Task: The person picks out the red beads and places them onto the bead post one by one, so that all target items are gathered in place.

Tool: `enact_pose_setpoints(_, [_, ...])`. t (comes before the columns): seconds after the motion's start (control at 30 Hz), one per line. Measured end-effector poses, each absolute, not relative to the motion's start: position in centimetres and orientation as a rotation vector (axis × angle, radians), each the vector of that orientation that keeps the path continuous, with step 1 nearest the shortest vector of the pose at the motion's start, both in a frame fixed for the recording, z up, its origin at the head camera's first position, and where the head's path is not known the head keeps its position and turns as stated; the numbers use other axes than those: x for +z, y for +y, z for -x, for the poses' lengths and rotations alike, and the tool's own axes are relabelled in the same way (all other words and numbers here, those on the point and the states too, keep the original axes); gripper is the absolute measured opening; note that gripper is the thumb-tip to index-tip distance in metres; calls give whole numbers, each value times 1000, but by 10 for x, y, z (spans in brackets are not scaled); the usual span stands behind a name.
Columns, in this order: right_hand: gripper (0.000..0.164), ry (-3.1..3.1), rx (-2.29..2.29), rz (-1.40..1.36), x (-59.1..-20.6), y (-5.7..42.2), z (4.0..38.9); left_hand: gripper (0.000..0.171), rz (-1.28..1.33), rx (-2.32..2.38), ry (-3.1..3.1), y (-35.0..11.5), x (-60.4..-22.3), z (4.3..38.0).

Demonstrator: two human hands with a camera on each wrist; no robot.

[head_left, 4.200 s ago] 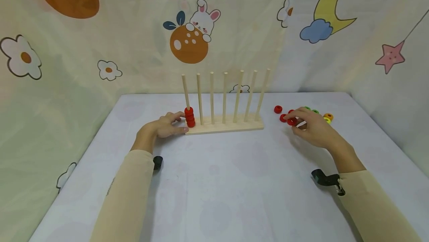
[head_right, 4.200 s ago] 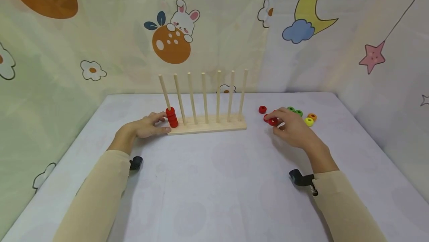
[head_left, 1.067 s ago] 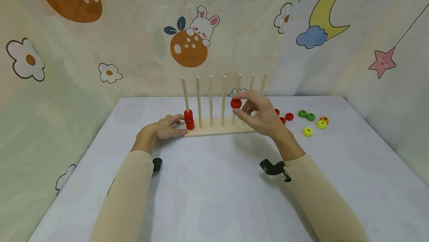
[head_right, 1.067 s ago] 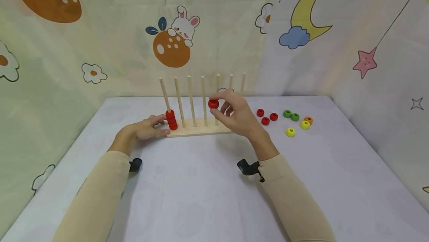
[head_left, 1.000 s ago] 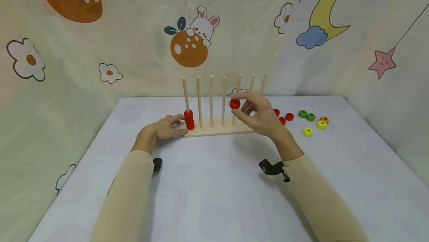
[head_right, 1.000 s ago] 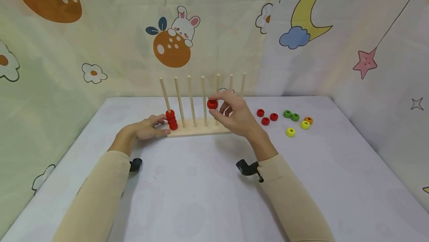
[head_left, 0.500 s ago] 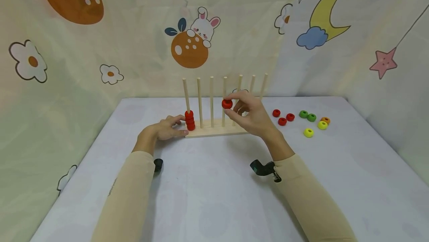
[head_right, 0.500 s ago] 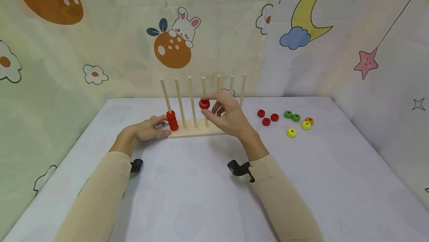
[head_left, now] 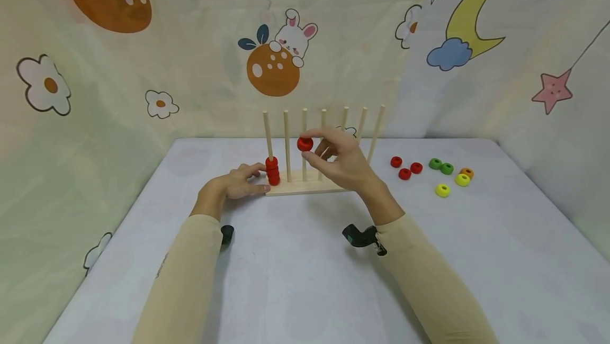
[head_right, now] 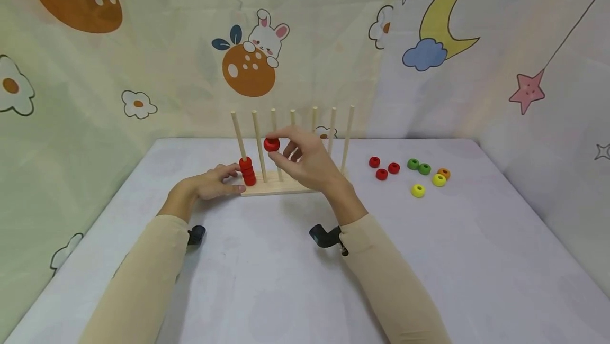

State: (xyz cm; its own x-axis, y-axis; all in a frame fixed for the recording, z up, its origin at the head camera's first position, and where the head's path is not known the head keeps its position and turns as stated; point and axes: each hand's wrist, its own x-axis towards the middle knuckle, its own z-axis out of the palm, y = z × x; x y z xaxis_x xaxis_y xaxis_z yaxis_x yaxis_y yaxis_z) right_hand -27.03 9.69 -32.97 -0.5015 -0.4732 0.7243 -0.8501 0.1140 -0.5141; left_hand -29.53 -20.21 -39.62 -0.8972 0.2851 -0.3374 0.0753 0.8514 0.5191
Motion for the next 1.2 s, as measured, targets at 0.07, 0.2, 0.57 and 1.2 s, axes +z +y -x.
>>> enact_pose_setpoints(0.07, [36, -2034, 1333, -1299, -328, 92, 271, 69, -253, 713, 2613, -203, -397, 296])
enact_pose_setpoints(0.2, [36, -2036, 1308, -1316, -326, 82, 273, 68, -227, 718, 2598, -205, -404, 302])
enact_pose_setpoints(0.57, [35, -1997, 1309, -1303, -314, 55, 276, 65, -242, 729, 2602, -204, -398, 301])
enact_pose_setpoints(1.2, [31, -1984, 1249, -1023, -297, 12, 278, 65, -215, 728, 2601, -204, -398, 298])
